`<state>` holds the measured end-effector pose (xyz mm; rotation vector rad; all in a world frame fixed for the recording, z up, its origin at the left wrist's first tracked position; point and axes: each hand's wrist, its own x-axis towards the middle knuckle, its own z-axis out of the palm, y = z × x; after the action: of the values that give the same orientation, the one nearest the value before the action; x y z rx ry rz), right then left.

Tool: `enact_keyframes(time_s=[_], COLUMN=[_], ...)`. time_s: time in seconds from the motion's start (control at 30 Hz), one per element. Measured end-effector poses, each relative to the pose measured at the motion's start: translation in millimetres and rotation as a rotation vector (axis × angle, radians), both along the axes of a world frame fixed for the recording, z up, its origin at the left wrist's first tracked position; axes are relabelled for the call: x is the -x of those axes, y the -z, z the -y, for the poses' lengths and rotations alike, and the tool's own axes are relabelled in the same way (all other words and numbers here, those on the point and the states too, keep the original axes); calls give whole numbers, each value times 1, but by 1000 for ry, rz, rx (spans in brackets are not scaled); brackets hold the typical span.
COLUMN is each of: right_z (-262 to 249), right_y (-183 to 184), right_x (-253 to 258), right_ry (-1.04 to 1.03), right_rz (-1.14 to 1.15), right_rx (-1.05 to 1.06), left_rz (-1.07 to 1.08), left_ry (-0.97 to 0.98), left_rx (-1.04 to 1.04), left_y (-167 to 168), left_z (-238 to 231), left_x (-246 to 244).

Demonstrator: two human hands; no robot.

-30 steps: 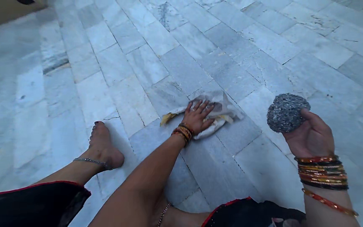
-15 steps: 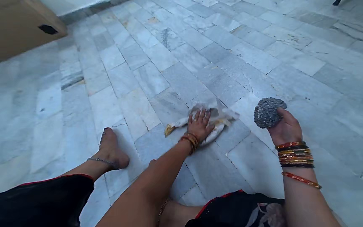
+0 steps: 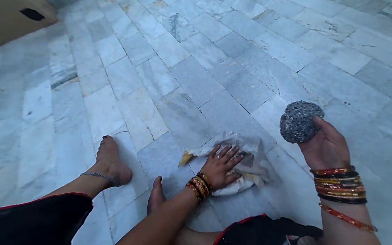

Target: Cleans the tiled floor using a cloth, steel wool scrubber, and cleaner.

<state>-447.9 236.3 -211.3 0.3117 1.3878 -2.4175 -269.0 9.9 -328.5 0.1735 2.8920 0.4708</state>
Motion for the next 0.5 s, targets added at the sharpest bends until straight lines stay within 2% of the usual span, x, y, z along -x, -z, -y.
enact_keyframes(time_s=[0.17,0.37,0.5], right_z=[-1,2,1], right_y=[4,9,15], right_x=[3,5,8], right_ry=[6,17,40], right_rz=[-18,-8,3], right_rx=[-5,-21,-68], left_rz=[-152,-9,9], left_ry=[24,-128,-261], left_rx=[9,35,32], left_y=[8,-5,-9], left_z=[25,42,31], left_x=[65,143,148])
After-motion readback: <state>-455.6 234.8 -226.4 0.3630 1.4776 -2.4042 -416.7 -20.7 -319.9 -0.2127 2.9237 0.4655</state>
